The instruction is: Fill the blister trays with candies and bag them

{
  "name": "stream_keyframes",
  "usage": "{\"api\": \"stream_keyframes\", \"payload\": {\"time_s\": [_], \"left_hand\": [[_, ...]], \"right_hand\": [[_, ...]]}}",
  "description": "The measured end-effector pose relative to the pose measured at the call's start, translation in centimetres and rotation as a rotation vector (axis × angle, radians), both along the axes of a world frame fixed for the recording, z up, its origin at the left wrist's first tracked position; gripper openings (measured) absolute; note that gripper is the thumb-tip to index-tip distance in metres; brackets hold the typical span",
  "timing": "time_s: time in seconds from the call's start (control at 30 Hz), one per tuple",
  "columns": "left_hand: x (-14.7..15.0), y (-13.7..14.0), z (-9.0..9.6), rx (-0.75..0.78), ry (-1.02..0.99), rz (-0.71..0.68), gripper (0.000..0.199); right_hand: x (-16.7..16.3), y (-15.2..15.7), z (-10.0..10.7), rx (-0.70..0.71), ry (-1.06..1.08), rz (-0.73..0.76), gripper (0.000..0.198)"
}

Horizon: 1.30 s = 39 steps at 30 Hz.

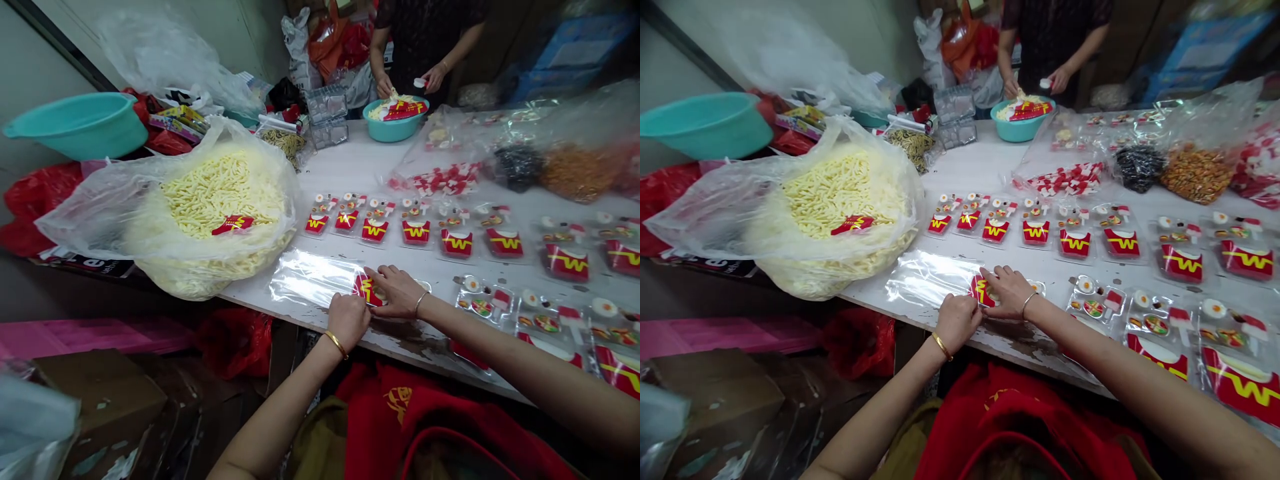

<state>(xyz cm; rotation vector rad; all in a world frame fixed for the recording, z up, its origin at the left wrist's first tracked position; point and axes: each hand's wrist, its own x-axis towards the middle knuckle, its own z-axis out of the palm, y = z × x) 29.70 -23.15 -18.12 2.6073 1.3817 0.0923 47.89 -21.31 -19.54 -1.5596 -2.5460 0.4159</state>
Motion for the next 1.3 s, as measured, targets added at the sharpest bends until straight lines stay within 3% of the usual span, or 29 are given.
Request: {"api": "stream_keyframes", "payload": {"time_s": [0.1, 0.2, 0.27, 0.37, 0.47, 0.53, 0.67, 0.83, 1.07, 1.17, 1.3], "left_hand": [[-0.8, 1.5, 1.8, -0.09, 0.007, -0.164, 0.019], [-1.9, 4.4, 2.2, -0.084, -0.034, -0.296, 0.027], [-2.3, 6.2, 1.6, -0.121, -0.037, -0.37, 0.043], [-2.2, 8.1, 0.4, -0.148, -0.036, -0.438, 0.051], [-1.9, 8.9, 0.1, -0.144, -0.013, -0.504, 0.04], [-1.8, 9.3, 0.3, -0.22, -0.001, -0.532, 0.027], [-1.6, 10.0, 0.7, -0.404, -0.154, -0.553, 0.012], [0.6, 9.8, 0.6, -0.392, -0.367, -0.582, 0.016], [4.4, 9.9, 0.3, -0.461, -0.511, -0.553, 0.02], [5.3, 10.2, 0.2, -0.559, -0.622, -0.563, 0.023], [6.3, 9.9, 0.6, -0.725, -0.656, -0.502, 0.027]], "right_hand": [[0.7, 0.1, -0.1, -0.001, 0.049, 0.189, 0.094], [1.4, -0.4, -0.4, 0.052, 0.049, 0.194, 0.1], [2.0, -1.4, -0.8, 0.1, 0.046, 0.077, 0.106], [3.3, -3.7, -1.8, 0.134, 0.044, -0.251, 0.101], [4.5, -5.9, -2.9, 0.095, 0.047, -0.551, 0.091], [5.1, -6.6, -3.4, 0.071, 0.088, -0.618, 0.084], [5.0, -6.2, -3.2, 0.023, 0.355, -0.64, 0.07], [3.4, -4.9, -2.1, -0.123, 0.715, -0.691, 0.067], [2.1, -4.8, -0.2, -0.32, 1.076, -0.597, 0.05], [2.0, -5.1, 0.0, -0.329, 1.123, -0.545, 0.039], [2.3, -5.1, -0.4, -0.205, 1.032, -0.574, 0.028]]}}
